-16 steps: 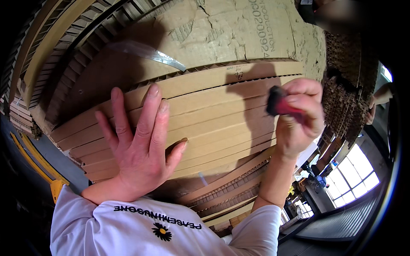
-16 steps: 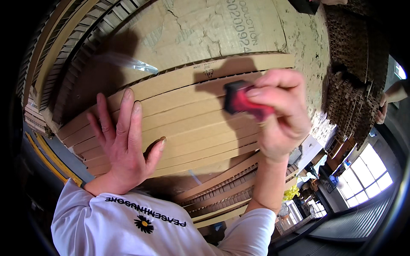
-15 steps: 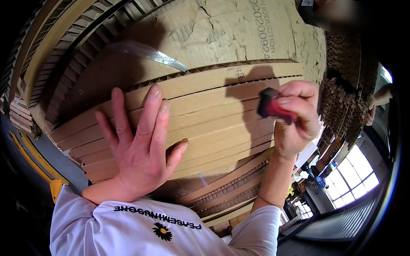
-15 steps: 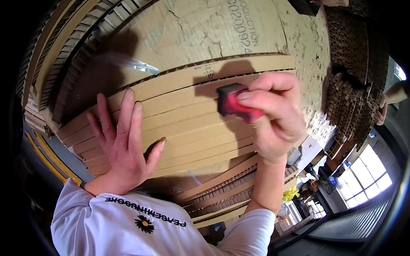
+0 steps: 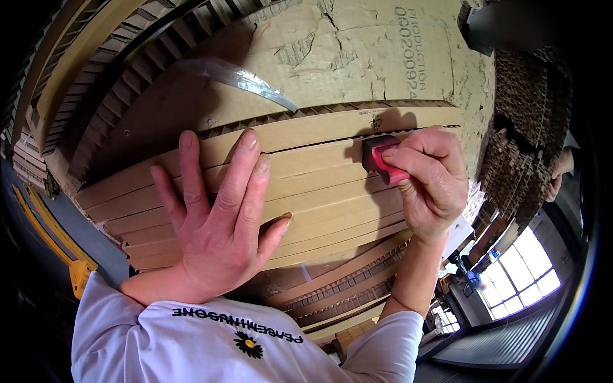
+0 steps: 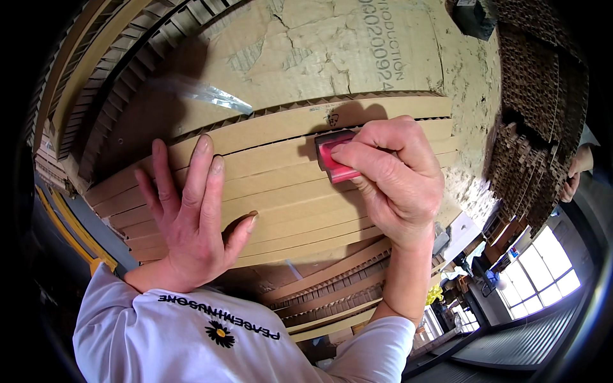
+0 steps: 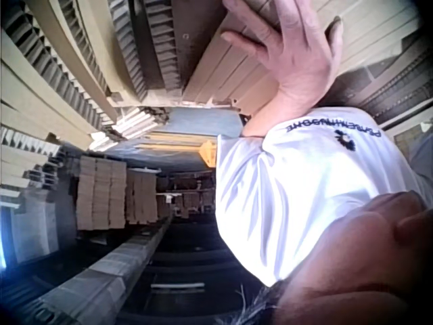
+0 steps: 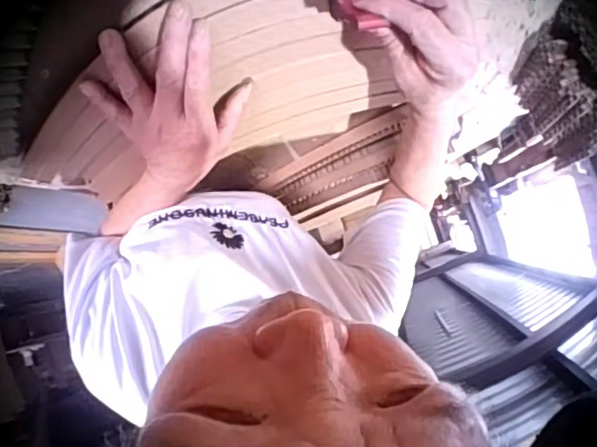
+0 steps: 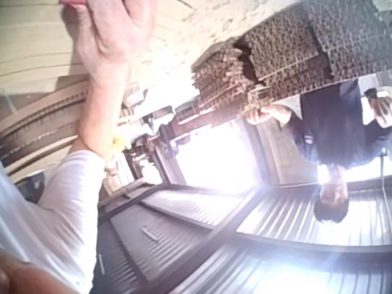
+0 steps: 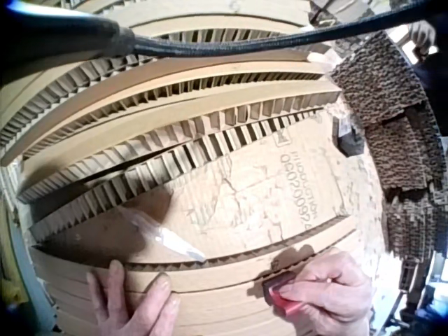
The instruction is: The person uses a red utility knife to cut long strips from a large sheet of corrugated cardboard on a workbench. The person repeatedly scores and snaps the cardboard, then stacks the cut strips on the table.
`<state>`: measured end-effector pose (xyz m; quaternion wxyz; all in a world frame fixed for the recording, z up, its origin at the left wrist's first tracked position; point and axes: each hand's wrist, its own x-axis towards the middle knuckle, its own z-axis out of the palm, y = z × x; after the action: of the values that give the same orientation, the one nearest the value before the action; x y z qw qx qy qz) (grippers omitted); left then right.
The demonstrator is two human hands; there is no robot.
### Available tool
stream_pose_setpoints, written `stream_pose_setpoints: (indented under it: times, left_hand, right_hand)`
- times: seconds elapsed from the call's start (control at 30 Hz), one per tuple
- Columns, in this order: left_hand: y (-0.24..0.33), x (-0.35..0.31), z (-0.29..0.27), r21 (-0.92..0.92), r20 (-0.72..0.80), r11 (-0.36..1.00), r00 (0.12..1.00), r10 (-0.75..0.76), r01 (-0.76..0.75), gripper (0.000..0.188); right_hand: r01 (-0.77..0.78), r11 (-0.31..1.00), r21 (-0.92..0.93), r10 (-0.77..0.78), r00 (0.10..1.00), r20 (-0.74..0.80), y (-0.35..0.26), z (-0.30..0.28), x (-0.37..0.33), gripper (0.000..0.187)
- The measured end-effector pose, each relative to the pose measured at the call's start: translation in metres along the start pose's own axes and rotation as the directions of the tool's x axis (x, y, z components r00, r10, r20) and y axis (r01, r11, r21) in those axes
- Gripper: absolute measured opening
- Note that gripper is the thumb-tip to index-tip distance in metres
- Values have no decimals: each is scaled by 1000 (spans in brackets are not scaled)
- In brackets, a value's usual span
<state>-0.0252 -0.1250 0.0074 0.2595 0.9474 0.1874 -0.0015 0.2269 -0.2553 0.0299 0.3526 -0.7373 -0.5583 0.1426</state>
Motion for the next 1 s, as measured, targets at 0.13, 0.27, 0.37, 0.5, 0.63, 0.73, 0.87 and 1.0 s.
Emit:
stream_pose_setpoints:
  times: [0.13, 0.27, 0.37, 0.5, 0.63, 0.73, 0.87, 1.0]
  left_hand:
    - [1, 1, 0, -1, -1, 1000, 1000, -1, 1, 91]
    - [1, 1, 1, 5, -4, 1000, 1000, -2, 2, 90]
    - [3, 2, -2, 16, 42, 999, 998, -41, 40, 84]
    - [3, 3, 0, 28, 0, 1000, 1000, -8, 8, 74]
    - [5, 4, -2, 14, -4, 1000, 1000, -18, 18, 62]
    - [3, 2, -5, -63, -34, 998, 999, 22, -25, 47]
    - [0, -3, 1, -178, -215, 975, 972, 92, -131, 32]
    - [8, 1, 5, -105, -230, 992, 972, 43, -69, 30]
  right_hand:
    - [23, 999, -34, -23, 1000, 20, 0, -1, 2, 25]
    - [-3, 997, -81, 7, 999, 48, -6, -1, 6, 25]
    - [-69, 994, -83, 75, 995, 67, -10, -1, 5, 21]
    - [-48, 998, -46, 51, 997, 63, -3, 1, 8, 24]
    - [-25, 1000, -10, 25, 997, 76, 0, 1, 8, 22]
    - [-14, 1000, -17, 15, 997, 70, 3, 2, 7, 21]
    - [-34, 999, -16, 35, 998, 62, -1, 4, 8, 20]
    - [-51, 999, -8, 51, 996, 75, -2, 4, 9, 21]
